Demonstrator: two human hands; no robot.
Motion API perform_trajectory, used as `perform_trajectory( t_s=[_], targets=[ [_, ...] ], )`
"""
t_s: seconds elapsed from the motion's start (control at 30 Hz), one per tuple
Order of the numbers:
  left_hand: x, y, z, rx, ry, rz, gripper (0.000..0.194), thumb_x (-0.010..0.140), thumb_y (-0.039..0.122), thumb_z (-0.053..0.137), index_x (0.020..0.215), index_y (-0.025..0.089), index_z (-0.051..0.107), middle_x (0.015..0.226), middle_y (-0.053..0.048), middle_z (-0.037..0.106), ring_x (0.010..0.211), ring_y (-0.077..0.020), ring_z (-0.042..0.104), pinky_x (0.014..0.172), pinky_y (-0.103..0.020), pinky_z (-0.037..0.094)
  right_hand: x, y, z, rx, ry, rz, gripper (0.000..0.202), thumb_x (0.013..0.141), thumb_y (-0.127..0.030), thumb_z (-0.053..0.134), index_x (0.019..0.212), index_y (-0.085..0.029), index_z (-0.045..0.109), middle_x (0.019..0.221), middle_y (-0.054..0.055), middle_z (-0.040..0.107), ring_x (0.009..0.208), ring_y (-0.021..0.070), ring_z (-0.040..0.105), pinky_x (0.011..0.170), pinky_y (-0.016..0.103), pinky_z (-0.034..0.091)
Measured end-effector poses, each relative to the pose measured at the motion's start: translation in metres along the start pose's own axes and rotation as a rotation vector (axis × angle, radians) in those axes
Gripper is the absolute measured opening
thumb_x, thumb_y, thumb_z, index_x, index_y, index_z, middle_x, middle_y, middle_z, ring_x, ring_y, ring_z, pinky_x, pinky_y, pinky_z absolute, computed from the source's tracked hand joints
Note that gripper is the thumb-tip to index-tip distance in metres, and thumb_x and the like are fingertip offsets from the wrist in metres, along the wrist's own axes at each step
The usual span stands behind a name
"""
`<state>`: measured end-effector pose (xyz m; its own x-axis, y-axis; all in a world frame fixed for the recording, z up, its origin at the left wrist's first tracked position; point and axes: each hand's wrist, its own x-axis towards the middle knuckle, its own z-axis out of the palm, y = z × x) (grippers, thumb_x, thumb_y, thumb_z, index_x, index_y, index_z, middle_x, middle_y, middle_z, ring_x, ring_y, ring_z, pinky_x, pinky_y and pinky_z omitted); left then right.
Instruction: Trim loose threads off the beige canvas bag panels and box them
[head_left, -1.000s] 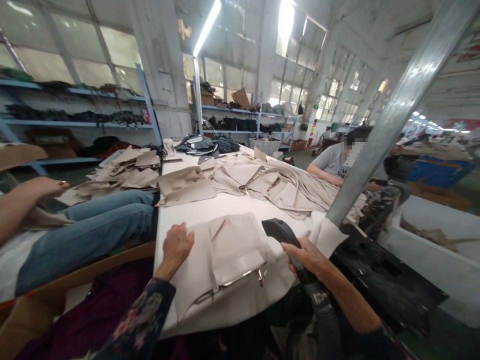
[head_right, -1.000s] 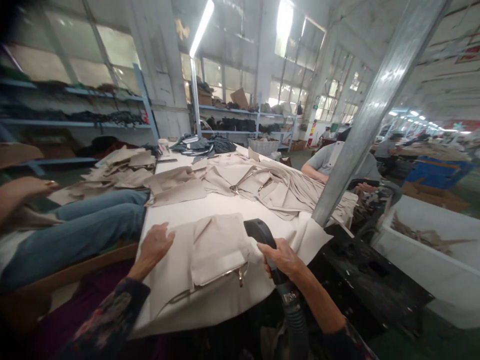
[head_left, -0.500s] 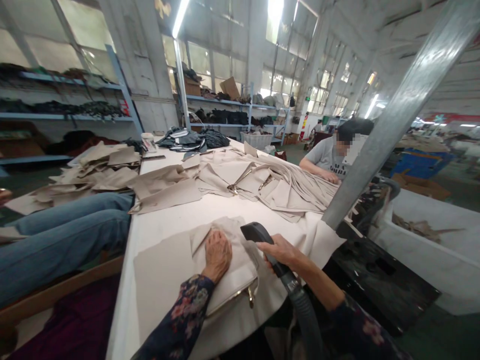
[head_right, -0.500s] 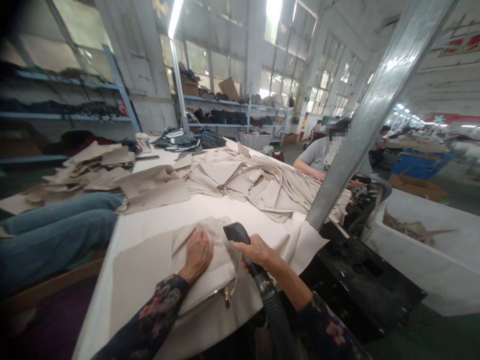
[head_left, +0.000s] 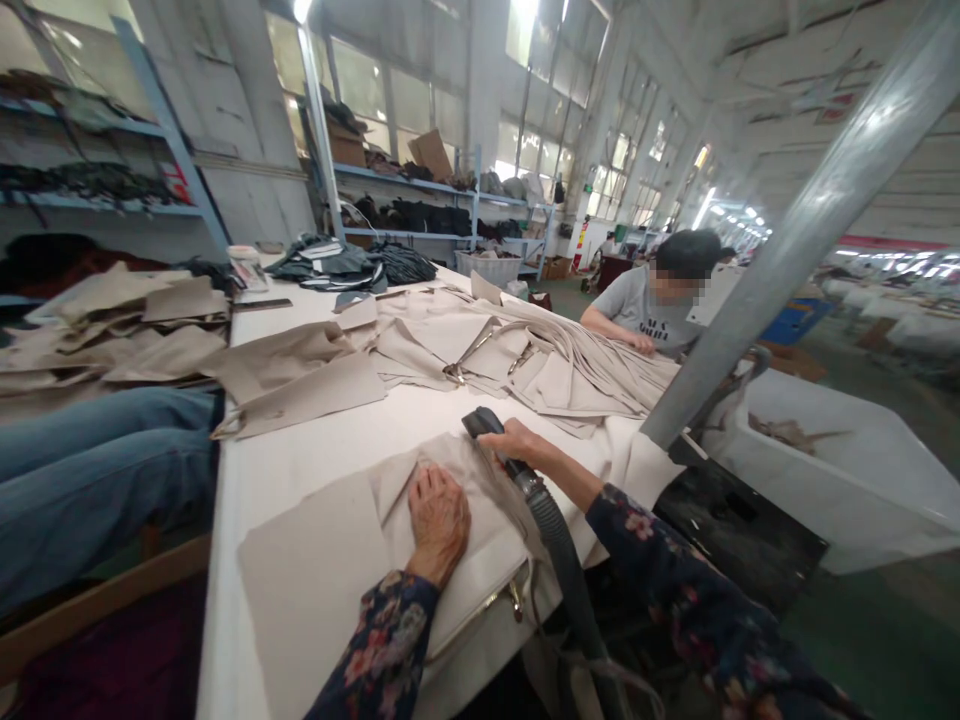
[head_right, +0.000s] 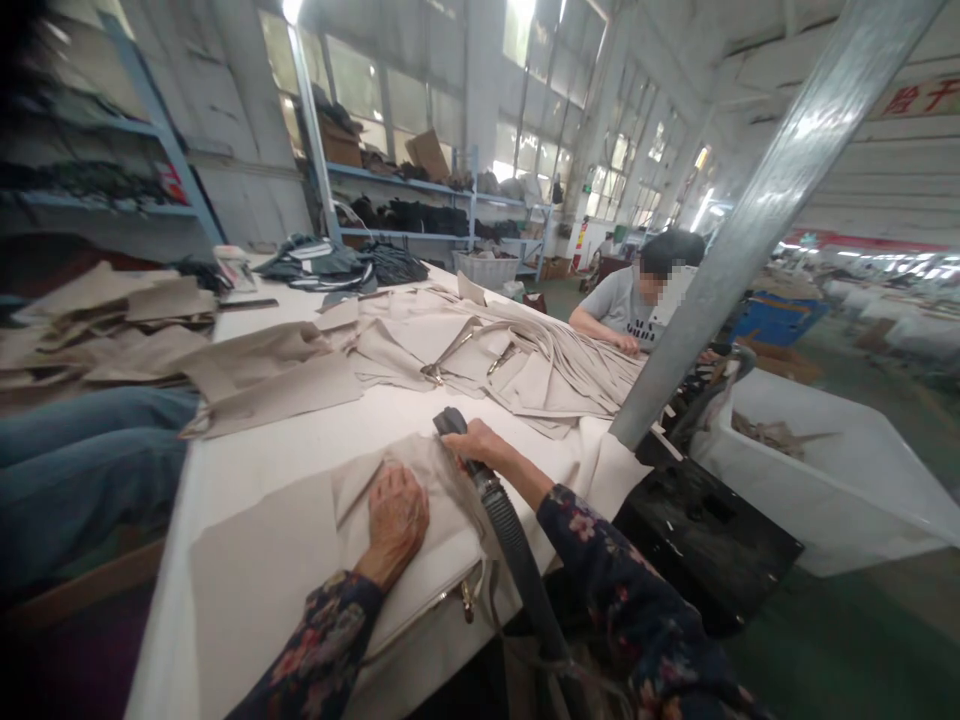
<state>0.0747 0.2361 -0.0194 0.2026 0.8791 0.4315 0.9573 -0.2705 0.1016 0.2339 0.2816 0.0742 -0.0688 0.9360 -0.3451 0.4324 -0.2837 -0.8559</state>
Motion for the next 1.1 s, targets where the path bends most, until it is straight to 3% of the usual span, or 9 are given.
perform_trajectory(
  t_s=[0.1, 0.23, 0.37, 0.47, 0.57, 0.7, 0.87, 1.0, 1.1],
  targets=[
    [0.004, -0.001, -0.008, -0.019, -0.012, -0.003, 0.039, 0.082, 0.019, 0.039, 0.11, -0.004, 0.055, 0.115, -0.025, 0.053, 0.113, -0.0349, 0.043, 0.091, -0.044, 0.034, -0.022, 0.006, -0.027, 0.051, 0.065, -0.005, 0.027, 0.08, -0.04, 0.056, 0.071, -0.016, 0.048, 0.052, 0.0, 0.055, 0.043, 0.0109, 0.052, 0.038, 0.021, 0.044],
    [0.005, 0.005, -0.025, -0.121, -0.092, 0.033, 0.033, 0.085, 0.025, 0.039, 0.102, 0.006, 0.059, 0.109, -0.019, 0.057, 0.108, -0.0294, 0.048, 0.09, -0.042, 0.037, -0.09, 0.034, -0.056, 0.091, 0.09, 0.012, 0.032, 0.076, -0.047, 0.059, 0.075, -0.016, 0.049, 0.056, 0.0, 0.057, 0.043, 0.0111, 0.053, 0.036, 0.02, 0.044],
    [-0.03, 0.021, -0.044, -0.22, -0.197, 0.341, 0.05, 0.079, 0.046, 0.052, 0.116, 0.013, 0.053, 0.123, -0.016, 0.052, 0.113, -0.0303, 0.045, 0.094, -0.044, 0.035, -0.167, 0.07, -0.056, 0.073, 0.078, 0.039, 0.039, 0.078, -0.052, 0.055, 0.067, -0.014, 0.051, 0.048, -0.001, 0.054, 0.038, 0.0105, 0.051, 0.035, 0.02, 0.041],
    [-0.065, 0.034, -0.054, -0.136, -0.199, 0.413, 0.062, 0.074, 0.039, 0.06, 0.128, 0.015, 0.043, 0.135, -0.018, 0.042, 0.123, -0.0369, 0.034, 0.098, -0.054, 0.026, -0.21, 0.092, -0.045, 0.101, 0.059, 0.044, 0.042, 0.08, -0.052, 0.051, 0.062, -0.014, 0.051, 0.044, -0.001, 0.053, 0.036, 0.0098, 0.049, 0.035, 0.019, 0.039],
    [-0.08, 0.043, -0.063, -0.155, -0.233, 0.318, 0.044, 0.079, 0.021, 0.049, 0.122, 0.012, 0.048, 0.13, -0.02, 0.046, 0.12, -0.0344, 0.039, 0.095, -0.049, 0.03, -0.239, 0.105, -0.035, 0.113, 0.086, 0.041, 0.039, 0.08, -0.049, 0.05, 0.061, -0.015, 0.051, 0.042, -0.002, 0.051, 0.034, 0.0095, 0.047, 0.035, 0.019, 0.038],
    [-0.067, 0.044, -0.081, -0.28, -0.289, 0.15, 0.027, 0.078, 0.008, 0.038, 0.094, 0.009, 0.059, 0.093, -0.019, 0.063, 0.091, -0.0281, 0.058, 0.076, -0.037, 0.042, -0.265, 0.112, -0.025, 0.127, 0.083, -0.035, 0.037, 0.081, -0.047, 0.05, 0.062, -0.015, 0.05, 0.042, -0.002, 0.051, 0.034, 0.0097, 0.047, 0.036, 0.02, 0.038],
    [-0.052, 0.012, -0.129, -0.407, -0.176, 0.057, 0.03, 0.084, 0.017, 0.032, 0.08, 0.015, 0.061, 0.072, -0.007, 0.065, 0.07, -0.0193, 0.06, 0.065, -0.027, 0.042, -0.295, 0.114, -0.014, 0.116, 0.054, -0.12, 0.038, 0.082, -0.047, 0.047, 0.062, -0.015, 0.05, 0.043, -0.002, 0.051, 0.034, 0.0096, 0.047, 0.036, 0.019, 0.037],
    [-0.073, -0.018, -0.177, -1.073, -0.003, -0.145, 0.027, 0.079, 0.03, 0.043, 0.09, 0.015, 0.062, 0.076, -0.004, 0.067, 0.072, -0.0189, 0.061, 0.062, -0.026, 0.046, -0.318, 0.1, -0.001, 0.06, -0.007, -0.208, 0.036, 0.084, -0.045, 0.047, 0.063, -0.016, 0.049, 0.044, -0.002, 0.051, 0.035, 0.0094, 0.047, 0.038, 0.019, 0.039],
    [-0.108, -0.024, -0.195, -1.553, 0.105, -0.304, 0.033, 0.068, 0.037, 0.057, 0.094, 0.016, 0.063, 0.072, -0.003, 0.067, 0.073, -0.0205, 0.063, 0.063, -0.028, 0.05, -0.331, 0.081, 0.01, 0.029, -0.049, -0.273, 0.033, 0.083, -0.043, 0.049, 0.063, -0.016, 0.047, 0.044, -0.003, 0.05, 0.036, 0.0088, 0.046, 0.039, 0.019, 0.039]
  ],
)
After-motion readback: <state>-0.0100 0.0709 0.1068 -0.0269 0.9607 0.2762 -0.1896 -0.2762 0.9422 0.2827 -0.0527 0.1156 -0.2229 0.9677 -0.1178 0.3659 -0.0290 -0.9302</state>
